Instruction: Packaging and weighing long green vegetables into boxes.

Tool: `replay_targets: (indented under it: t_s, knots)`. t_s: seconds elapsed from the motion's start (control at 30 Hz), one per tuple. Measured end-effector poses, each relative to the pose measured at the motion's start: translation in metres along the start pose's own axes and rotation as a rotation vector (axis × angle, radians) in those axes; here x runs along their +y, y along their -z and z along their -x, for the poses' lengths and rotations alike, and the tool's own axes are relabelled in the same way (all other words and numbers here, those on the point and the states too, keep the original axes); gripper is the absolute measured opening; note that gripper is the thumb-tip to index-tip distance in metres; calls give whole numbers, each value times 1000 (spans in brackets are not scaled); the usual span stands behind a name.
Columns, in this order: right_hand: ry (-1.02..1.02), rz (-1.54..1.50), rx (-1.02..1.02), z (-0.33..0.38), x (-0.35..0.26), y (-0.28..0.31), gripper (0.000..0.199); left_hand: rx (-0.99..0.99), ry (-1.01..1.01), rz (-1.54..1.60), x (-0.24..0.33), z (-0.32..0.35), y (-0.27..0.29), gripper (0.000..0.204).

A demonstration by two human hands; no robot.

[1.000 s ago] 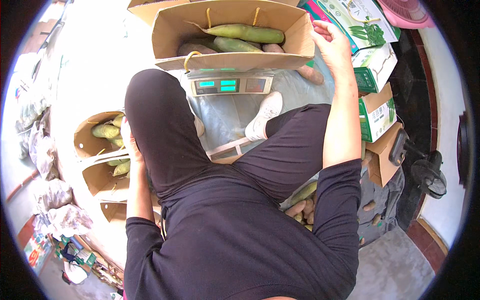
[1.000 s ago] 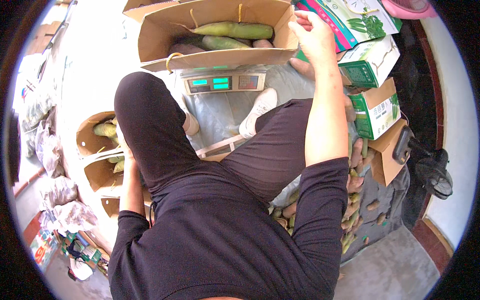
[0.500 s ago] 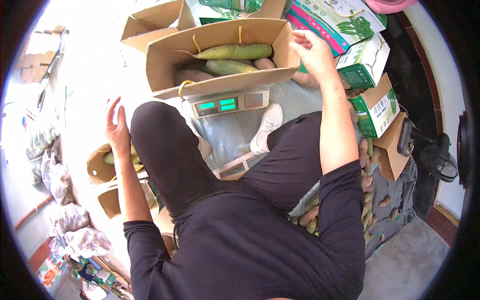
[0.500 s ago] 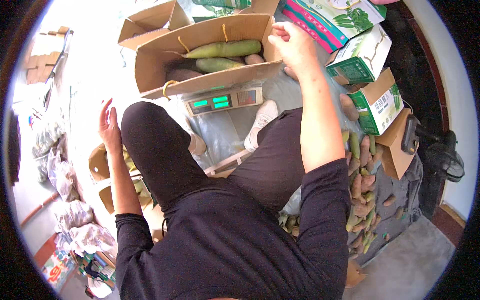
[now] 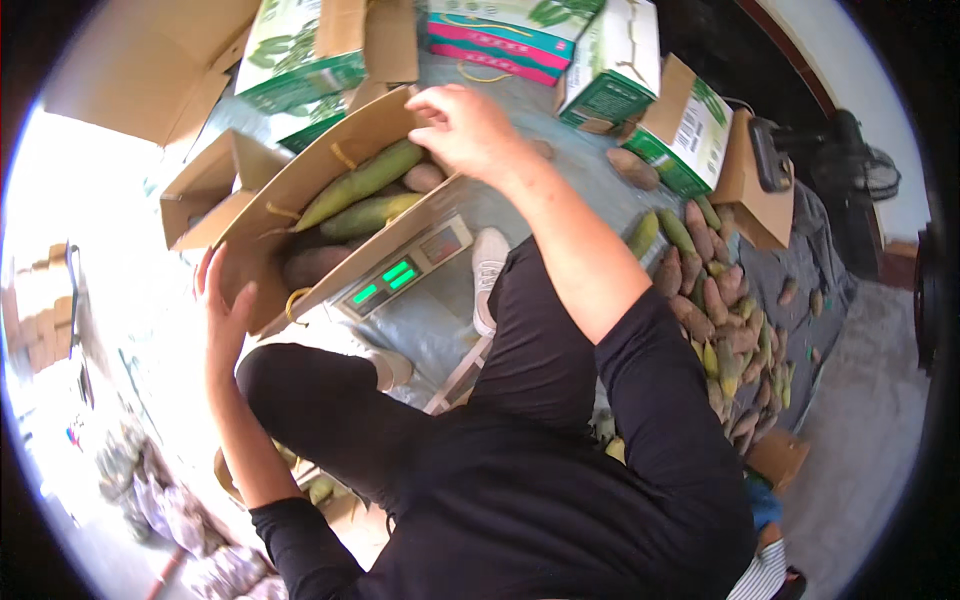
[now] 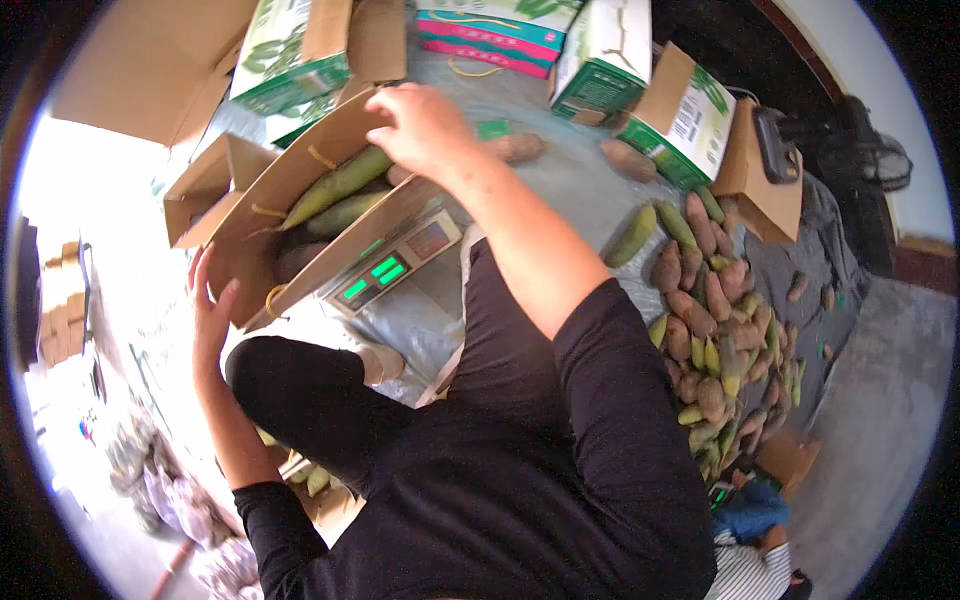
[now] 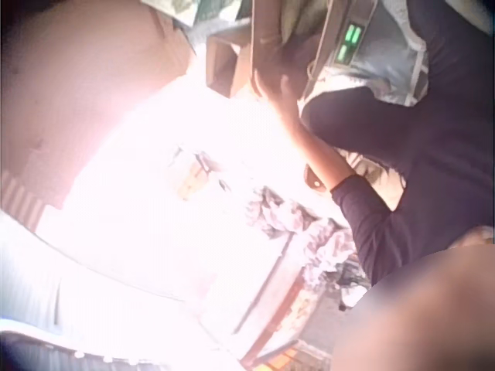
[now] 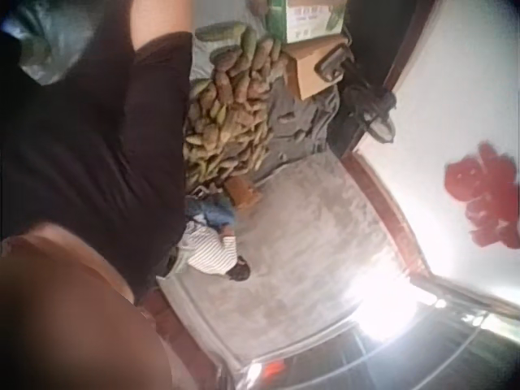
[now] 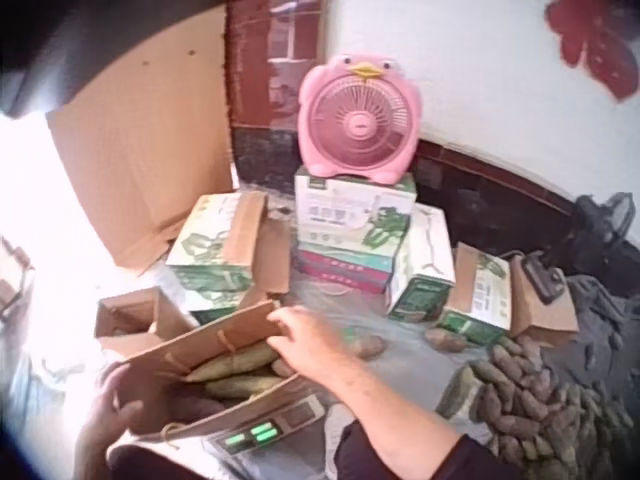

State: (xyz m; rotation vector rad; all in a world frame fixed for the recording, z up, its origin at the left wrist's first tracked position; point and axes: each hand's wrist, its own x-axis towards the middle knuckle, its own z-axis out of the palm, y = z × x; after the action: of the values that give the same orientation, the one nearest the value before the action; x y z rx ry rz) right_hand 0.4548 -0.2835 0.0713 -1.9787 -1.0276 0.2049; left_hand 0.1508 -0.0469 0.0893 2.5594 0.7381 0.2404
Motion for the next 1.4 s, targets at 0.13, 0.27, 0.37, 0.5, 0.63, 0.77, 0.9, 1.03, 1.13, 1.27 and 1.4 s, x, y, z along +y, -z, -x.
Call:
replay_targets:
  t_s: [0.13, 0.27, 0.37, 0.5, 0.63, 0.77, 0.9, 1.03, 1.13, 1.27, 1.4]
  knots:
    - [27, 32, 106, -3, -20, 19, 30, -22, 23, -207, -5, -8, -10, 67]
    - [51, 9, 120, -2, 2, 25, 31, -37, 46, 86, -18, -21, -14, 69]
    - [-51, 50, -5, 1, 10, 25, 40, -51, 24, 216, -26, -32, -13, 67]
    - [-132, 62, -53, -1, 16, 15, 50, -33, 13, 191, -42, -43, -25, 64]
    - [-195, 42, -198, -11, 15, 1, 59, -69, 82, 54, -30, -47, -17, 65]
    - [-191, 54, -219, -18, 32, -9, 59, -102, 97, -80, -15, -51, -8, 69]
    - [-297, 39, -250, -30, 35, -19, 57, -99, 95, -120, -13, -49, -7, 71]
    - [-327, 84, -216, -45, 24, -29, 54, -86, 57, -126, -15, -46, -9, 73]
    - [-238, 111, -173, -47, 32, -37, 54, -27, 57, -145, -14, -43, -13, 72]
    - [-298, 215, -160, -50, 29, -44, 60, 25, 20, -139, -16, -40, -16, 69]
    - [-230, 169, -149, -44, 31, -40, 63, 49, 2, -146, -20, -38, -18, 70]
